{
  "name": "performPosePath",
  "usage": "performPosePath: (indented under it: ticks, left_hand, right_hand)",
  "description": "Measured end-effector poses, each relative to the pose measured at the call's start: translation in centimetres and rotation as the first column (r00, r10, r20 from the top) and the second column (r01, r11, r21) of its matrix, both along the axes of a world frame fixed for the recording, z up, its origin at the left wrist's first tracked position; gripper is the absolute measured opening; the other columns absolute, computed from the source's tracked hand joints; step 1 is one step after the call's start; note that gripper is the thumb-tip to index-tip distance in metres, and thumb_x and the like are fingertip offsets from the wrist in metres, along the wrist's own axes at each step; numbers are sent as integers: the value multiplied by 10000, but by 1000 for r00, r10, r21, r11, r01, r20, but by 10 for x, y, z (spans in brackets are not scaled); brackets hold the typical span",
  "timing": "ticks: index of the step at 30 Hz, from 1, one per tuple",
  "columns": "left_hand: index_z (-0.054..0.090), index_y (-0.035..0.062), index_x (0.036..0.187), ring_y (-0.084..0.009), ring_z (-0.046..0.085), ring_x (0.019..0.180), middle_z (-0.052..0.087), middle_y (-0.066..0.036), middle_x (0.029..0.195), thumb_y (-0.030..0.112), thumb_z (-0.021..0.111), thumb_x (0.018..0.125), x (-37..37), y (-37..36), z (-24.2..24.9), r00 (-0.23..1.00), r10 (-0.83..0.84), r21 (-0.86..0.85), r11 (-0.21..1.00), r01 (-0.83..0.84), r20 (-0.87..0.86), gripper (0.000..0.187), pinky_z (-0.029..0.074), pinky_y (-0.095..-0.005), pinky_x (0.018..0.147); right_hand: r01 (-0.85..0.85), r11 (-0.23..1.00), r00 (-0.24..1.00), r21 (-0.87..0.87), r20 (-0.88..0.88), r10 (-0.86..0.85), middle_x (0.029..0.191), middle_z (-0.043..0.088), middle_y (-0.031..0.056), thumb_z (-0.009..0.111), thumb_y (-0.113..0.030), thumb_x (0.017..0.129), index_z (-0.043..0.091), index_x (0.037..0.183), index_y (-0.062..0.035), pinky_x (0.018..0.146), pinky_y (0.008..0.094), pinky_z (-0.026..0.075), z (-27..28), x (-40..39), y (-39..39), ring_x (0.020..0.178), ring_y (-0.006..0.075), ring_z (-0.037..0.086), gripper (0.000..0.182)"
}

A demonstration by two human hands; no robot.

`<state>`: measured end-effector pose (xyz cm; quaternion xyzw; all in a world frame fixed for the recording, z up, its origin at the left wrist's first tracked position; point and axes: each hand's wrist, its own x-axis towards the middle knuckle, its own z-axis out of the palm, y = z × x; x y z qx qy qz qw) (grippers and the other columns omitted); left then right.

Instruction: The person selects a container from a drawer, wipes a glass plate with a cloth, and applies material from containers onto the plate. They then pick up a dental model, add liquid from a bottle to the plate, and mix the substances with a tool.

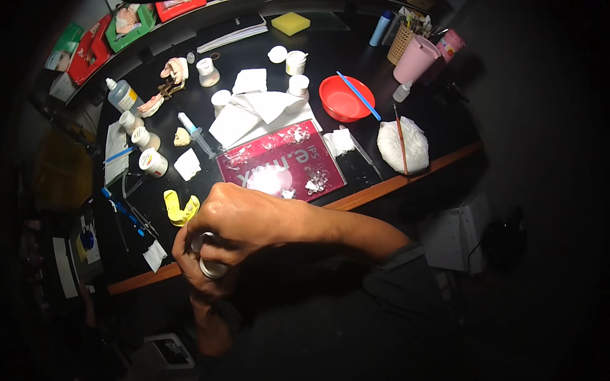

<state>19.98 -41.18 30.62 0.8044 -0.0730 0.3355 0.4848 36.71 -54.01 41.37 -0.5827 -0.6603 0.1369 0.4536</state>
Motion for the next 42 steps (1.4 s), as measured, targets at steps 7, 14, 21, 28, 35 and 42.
performPosePath:
  ticks: [7, 14, 21, 28, 35, 42]
  left_hand:
    - [281, 31, 1445, -234, 678, 1038, 579, -188, 1221, -65, 789, 805, 0, -5, -1, 997, -75, -124, 990, 71, -31, 823, 565, -339, 914]
    - [303, -2, 1496, -143, 601, 799, 604, -85, 869, 49, 782, 840, 6, -13, 20, 989, 17, -412, 908, -77, -147, 814, 507, -283, 761]
    - [430, -81, 1423, -136, 560, 782, 613, -91, 853, 561, 621, 975, 24, -16, 22, 997, 24, -499, 865, -59, -78, 806, 453, -291, 739]
    - [452, -74, 1395, -159, 578, 751, 595, -116, 839, 661, 493, 1028, 17, -11, 16, 993, 55, -516, 850, -101, -103, 823, 489, -295, 701]
    - [458, -72, 1391, -171, 579, 755, 601, -129, 845, 632, 413, 1067, 19, -7, 15, 992, 24, -578, 811, -93, -126, 777, 482, -292, 690]
    - [418, -54, 1445, -169, 590, 780, 599, -123, 905, 658, 463, 1048, 15, -6, 10, 994, 0, -569, 820, -65, -114, 817, 486, -281, 733]
  right_hand:
    - [229, 973, 971, 3, -68, -229, 810, 753, 136, 803, -147, 874, 765, 1108, 27, 630, 333, 621, -18, 6, -19, 695, 248, 764, 295]
    - [883, 382, 242, 272, 433, -868, 914, 769, 163, 795, -112, 830, 794, 916, -17, 838, 431, 546, 16, 105, -113, 896, 327, 703, 129]
    - [986, 140, 169, -95, 529, -831, 767, 731, 256, 778, -109, 823, 763, 804, 40, 840, 458, 589, -2, 176, -160, 784, 409, 756, 150]
    - [981, 194, 162, 25, 447, -880, 743, 716, 170, 761, -118, 878, 756, 876, 24, 702, 386, 552, 26, 159, -173, 676, 280, 712, 142]
    - [977, 115, 201, -177, 606, -770, 799, 752, 186, 754, -128, 901, 797, 963, 11, 689, 401, 544, 34, 152, -172, 698, 314, 721, 159]
    - [981, 105, 150, -162, 296, -943, 788, 755, 123, 793, -158, 909, 787, 971, 27, 715, 302, 541, 40, 138, -221, 729, 156, 719, 195]
